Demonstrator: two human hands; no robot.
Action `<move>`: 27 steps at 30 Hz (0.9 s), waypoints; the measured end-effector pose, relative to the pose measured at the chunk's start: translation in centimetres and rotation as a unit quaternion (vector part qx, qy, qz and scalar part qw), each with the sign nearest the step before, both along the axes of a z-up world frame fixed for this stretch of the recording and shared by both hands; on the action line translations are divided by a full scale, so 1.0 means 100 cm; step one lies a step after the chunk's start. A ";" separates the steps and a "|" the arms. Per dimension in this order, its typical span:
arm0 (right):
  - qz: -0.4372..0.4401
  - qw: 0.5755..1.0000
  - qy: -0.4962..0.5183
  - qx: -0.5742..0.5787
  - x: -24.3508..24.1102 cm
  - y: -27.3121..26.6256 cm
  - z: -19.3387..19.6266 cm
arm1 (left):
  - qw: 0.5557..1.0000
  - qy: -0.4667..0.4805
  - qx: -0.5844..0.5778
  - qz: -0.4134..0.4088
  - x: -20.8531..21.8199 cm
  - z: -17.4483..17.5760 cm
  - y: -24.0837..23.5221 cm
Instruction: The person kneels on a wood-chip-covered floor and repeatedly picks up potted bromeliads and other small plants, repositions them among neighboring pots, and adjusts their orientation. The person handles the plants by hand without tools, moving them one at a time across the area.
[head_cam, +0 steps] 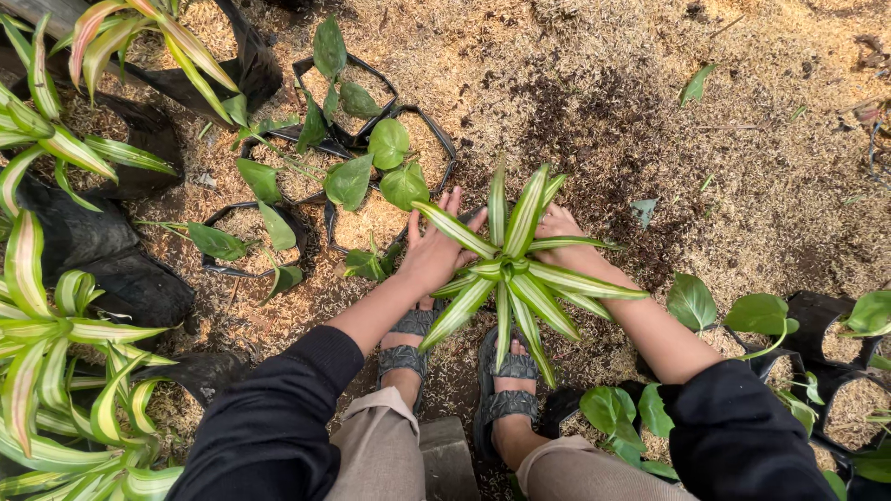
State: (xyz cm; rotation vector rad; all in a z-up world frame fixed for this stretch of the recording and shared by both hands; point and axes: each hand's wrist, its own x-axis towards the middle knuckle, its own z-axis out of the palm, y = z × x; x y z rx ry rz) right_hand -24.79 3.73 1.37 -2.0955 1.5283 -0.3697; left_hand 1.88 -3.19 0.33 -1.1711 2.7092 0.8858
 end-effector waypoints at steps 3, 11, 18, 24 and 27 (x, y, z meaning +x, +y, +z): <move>-0.115 0.981 -0.059 0.148 -0.004 0.003 -0.004 | 0.998 0.029 -0.060 0.005 0.008 0.004 0.004; 0.056 0.986 0.152 -0.025 0.007 0.056 -0.013 | 0.992 -0.077 -0.043 -0.090 0.002 0.019 -0.001; 0.027 0.964 0.245 -0.094 0.038 0.049 -0.039 | 0.991 -0.105 -0.038 -0.075 -0.005 0.020 0.002; 0.000 0.928 0.361 -0.090 0.045 0.046 -0.035 | 0.991 -0.124 -0.007 -0.054 -0.007 0.012 -0.004; -0.026 0.984 0.168 0.057 0.046 0.040 -0.040 | 0.997 -0.032 0.057 -0.027 0.007 0.008 0.002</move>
